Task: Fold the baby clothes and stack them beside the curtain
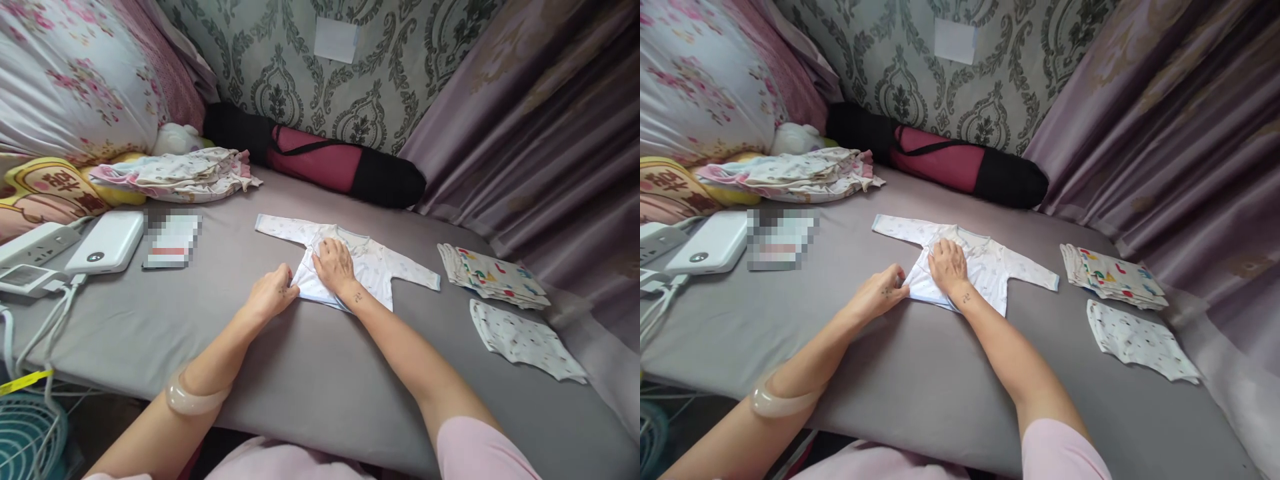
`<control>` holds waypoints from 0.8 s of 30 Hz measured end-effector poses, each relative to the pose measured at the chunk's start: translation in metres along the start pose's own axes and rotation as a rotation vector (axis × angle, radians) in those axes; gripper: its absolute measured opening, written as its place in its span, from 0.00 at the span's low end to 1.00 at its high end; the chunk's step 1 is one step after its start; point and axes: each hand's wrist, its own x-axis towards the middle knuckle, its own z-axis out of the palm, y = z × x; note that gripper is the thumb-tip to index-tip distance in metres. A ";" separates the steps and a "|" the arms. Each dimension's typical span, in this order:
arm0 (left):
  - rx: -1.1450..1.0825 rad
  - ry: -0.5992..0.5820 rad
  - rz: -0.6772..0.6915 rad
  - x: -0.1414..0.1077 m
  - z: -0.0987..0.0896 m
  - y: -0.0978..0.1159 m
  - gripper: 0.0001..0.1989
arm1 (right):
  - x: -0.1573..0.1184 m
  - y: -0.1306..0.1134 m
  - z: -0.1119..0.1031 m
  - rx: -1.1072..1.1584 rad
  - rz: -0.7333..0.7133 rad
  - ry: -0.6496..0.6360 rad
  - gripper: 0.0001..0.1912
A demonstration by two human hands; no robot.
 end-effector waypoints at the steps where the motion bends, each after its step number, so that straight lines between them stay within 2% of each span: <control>1: -0.003 0.003 0.000 0.000 0.000 -0.001 0.11 | -0.002 -0.004 -0.003 -0.009 -0.012 -0.030 0.20; 5: -0.032 0.016 0.016 -0.001 0.000 -0.002 0.08 | -0.014 -0.023 -0.008 0.014 0.047 -0.110 0.20; 8: -0.050 0.011 0.024 0.000 0.001 -0.004 0.08 | -0.029 -0.033 -0.003 0.093 0.100 -0.131 0.29; 11: -0.075 -0.007 0.024 0.002 0.001 -0.006 0.09 | -0.041 -0.039 -0.001 0.175 0.119 -0.211 0.35; 17: -0.132 -0.027 0.047 0.006 0.003 -0.012 0.10 | -0.058 -0.048 -0.012 0.204 0.010 -0.243 0.33; 24: -0.062 -0.008 0.042 0.006 0.002 -0.014 0.12 | -0.090 -0.063 -0.027 0.326 -0.173 -0.364 0.36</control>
